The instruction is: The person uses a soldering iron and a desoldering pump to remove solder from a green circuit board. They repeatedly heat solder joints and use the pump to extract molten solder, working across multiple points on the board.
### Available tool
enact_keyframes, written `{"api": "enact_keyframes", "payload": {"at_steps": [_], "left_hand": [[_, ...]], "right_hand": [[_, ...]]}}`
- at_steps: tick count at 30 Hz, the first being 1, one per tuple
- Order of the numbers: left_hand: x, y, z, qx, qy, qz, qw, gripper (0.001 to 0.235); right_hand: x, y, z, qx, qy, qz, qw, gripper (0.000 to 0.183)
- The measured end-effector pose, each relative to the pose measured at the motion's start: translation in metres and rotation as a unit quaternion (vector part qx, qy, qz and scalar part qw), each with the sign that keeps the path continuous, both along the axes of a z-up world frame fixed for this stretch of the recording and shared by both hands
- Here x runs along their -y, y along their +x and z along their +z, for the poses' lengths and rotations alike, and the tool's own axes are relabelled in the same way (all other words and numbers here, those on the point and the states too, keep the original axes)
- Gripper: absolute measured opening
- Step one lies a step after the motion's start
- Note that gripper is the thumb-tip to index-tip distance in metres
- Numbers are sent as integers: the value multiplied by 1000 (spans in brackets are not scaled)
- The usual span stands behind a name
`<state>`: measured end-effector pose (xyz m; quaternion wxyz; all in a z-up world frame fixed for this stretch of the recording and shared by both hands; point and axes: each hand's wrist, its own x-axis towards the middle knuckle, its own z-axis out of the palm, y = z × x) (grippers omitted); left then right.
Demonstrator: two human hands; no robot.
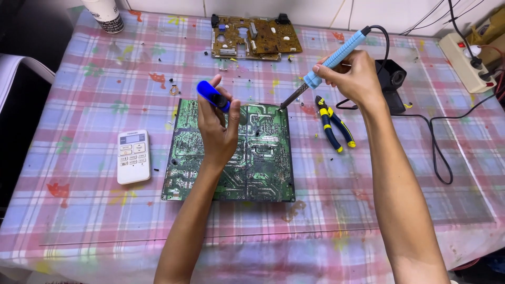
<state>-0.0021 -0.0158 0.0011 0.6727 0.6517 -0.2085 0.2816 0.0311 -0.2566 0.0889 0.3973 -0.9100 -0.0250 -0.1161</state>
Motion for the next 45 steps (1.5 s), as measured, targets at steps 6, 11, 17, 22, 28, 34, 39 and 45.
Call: {"api": "enact_keyframes", "payload": {"at_steps": [6,11,17,22,28,34,39,45], "left_hand": [[-1,13,-6,97,177,98,974,38],[-7,10,6,96,178,93,975,37],[10,22,23,74,189,40,978,34],[26,39,0,54,138,-3,989,29],[18,35,-10,-11,146,-13,989,27],[17,36,-16,-46,120,-34,991,29],[18,37,-19,-59,114,-39,991,29],[18,31,-8,-46,129,-37,990,28]], "right_hand": [[-8,-2,11,-36,-15,2,999,8],[-15,0,13,-45,-31,-9,998,14],[-10,4,7,-10,-48,-6,999,14],[0,9,-13,85,19,24,996,15],[9,20,-32,108,25,1,994,13],[28,13,-70,145,97,-87,981,10],[32,1,-88,142,237,-139,951,8],[60,16,-157,161,353,-192,902,12]]}}
